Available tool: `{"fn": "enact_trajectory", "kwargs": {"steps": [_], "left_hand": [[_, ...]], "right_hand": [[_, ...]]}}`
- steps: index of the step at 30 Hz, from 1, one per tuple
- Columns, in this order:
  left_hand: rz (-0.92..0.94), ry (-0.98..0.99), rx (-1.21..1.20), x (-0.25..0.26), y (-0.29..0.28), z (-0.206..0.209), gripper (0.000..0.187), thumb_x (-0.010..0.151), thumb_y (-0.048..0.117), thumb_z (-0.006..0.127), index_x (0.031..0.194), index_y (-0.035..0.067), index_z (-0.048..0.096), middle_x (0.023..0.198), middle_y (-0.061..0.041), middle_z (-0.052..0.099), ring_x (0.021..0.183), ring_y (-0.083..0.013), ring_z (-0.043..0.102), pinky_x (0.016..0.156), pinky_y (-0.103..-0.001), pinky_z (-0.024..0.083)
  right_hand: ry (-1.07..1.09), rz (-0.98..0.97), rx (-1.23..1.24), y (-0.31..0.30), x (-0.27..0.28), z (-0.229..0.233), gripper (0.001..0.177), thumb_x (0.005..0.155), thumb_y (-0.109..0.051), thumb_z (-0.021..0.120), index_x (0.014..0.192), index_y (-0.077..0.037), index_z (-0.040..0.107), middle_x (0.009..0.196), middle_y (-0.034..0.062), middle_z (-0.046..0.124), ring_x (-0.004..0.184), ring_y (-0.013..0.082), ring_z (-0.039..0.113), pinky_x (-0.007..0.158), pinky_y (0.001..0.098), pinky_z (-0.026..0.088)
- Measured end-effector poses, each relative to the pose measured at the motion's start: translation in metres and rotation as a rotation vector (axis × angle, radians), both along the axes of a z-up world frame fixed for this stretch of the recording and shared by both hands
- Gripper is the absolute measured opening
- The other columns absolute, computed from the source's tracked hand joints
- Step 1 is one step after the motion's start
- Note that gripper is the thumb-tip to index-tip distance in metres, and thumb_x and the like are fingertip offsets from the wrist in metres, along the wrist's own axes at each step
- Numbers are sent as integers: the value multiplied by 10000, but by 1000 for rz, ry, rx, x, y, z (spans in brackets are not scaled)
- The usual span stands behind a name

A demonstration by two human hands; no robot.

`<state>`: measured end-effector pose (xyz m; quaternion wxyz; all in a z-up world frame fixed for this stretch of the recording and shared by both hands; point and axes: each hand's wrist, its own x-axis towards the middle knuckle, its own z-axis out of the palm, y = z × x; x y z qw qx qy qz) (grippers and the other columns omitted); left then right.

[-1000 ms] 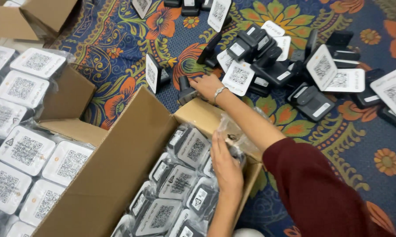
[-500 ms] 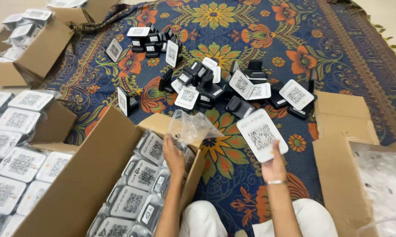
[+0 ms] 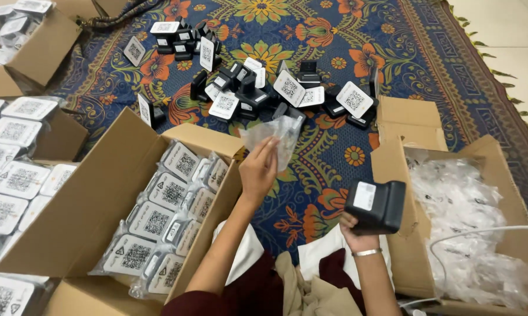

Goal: The person sorts QR-coded electronic units, places them into individual plastic bags, and packs them into cardboard boxes.

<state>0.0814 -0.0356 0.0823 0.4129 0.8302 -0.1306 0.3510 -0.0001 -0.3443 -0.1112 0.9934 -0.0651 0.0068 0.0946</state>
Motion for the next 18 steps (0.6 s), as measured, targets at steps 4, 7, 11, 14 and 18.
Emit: {"fn": "enact_trajectory", "kwargs": {"steps": [4,7,11,14,18], "left_hand": [[-163,138,58,-13,-21,6,334,980,32,613,1281,159,685,1312,-66,708,1107,-303,700,895,-386,575],[-321,241,148,-29,-30,14,490,857,4,626,1328,142,629,1397,-110,645,1152,-356,656,917,-417,551],[-452,301,184,-40,-42,9,525,891,14,648,1398,134,591,1431,-139,599,1205,-382,624,972,-436,530],[-623,389,94,-49,-49,15,552,889,0,614,1426,110,552,1488,-143,560,1321,-348,588,1012,-392,540],[-764,337,91,-62,-53,29,634,870,-40,625,1483,59,497,1564,-154,516,1450,-336,493,1184,-405,412]], "right_hand": [[-133,-116,5,-18,-1,-4,334,1085,-398,540,1149,-98,670,995,95,687,751,234,563,683,346,472],[157,-392,-191,-9,-6,45,343,1031,-388,524,1195,-127,674,1119,60,724,888,229,664,792,386,548],[321,-539,-430,12,-8,99,401,1064,-457,482,1249,-145,653,1182,20,720,1059,194,696,960,389,563],[264,-596,-579,25,-10,117,490,1058,-541,487,1284,-130,626,1194,4,705,1090,161,675,978,338,550],[308,-674,-682,39,-10,132,520,1037,-550,494,1268,-100,616,1179,-2,702,1057,129,689,930,300,564]]}}
